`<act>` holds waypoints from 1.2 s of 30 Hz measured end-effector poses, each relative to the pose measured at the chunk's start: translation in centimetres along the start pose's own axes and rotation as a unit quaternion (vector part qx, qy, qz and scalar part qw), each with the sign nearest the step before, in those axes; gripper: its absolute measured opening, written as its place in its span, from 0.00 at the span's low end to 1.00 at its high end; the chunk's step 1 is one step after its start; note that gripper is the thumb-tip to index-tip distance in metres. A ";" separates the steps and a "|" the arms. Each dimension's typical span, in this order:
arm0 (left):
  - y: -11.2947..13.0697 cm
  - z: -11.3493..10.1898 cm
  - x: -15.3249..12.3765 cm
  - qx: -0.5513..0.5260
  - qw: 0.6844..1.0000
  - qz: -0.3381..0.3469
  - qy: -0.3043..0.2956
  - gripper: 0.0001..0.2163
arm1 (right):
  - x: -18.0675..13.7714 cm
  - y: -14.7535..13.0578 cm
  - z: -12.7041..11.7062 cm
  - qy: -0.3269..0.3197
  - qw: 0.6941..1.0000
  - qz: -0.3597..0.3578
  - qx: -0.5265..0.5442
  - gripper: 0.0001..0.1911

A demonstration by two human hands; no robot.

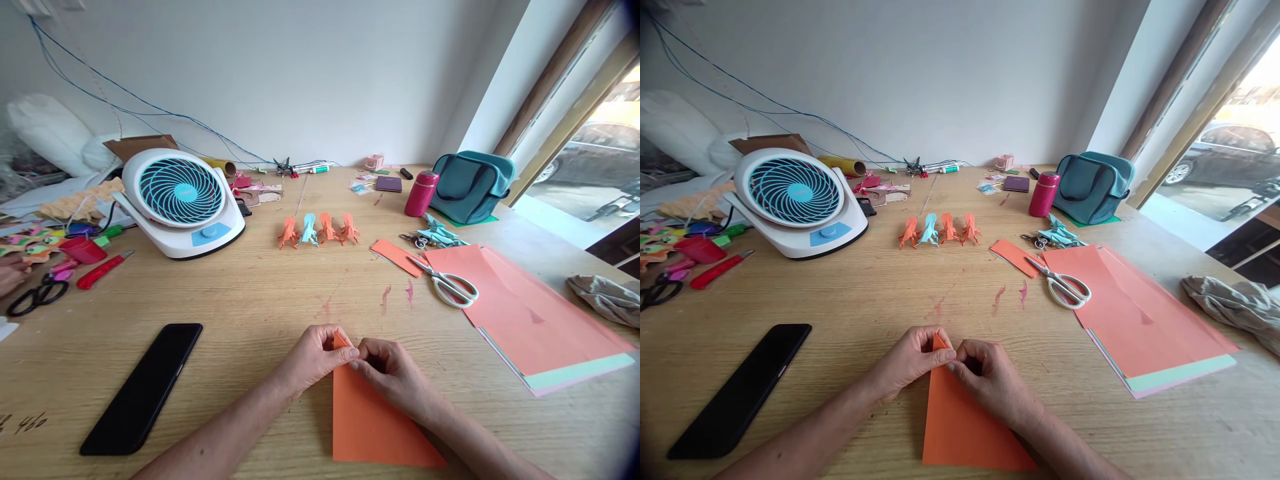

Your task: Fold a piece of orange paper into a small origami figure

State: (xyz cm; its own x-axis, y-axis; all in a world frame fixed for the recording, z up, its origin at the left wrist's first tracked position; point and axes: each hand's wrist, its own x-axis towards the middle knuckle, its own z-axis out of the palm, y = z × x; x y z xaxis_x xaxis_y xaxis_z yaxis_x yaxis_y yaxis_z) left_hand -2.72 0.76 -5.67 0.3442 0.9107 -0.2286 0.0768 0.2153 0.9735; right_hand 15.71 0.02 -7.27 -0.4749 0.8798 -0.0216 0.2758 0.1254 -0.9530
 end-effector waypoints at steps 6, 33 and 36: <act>0.0 0.1 0.0 0.021 0.999 0.001 0.032 0.13 | -0.2 -0.1 0.0 -0.011 1.000 0.000 -0.005 0.16; 0.3 -0.4 0.1 -0.044 0.998 -0.001 0.043 0.20 | 0.0 0.2 -0.2 -0.002 1.000 0.000 -0.024 0.23; 0.3 -0.5 0.2 -0.043 0.998 -0.011 0.055 0.20 | 0.0 0.4 -0.2 -0.002 1.000 -0.008 -0.027 0.23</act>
State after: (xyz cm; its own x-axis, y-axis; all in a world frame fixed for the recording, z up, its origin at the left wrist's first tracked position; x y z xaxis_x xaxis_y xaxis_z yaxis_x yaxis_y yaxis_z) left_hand -3.07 1.19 -5.45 0.2390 0.9373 -0.2538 0.0007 0.2612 0.9653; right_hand 15.98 0.11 -7.60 -0.4829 0.8756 -0.0078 0.3127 0.1641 -0.9356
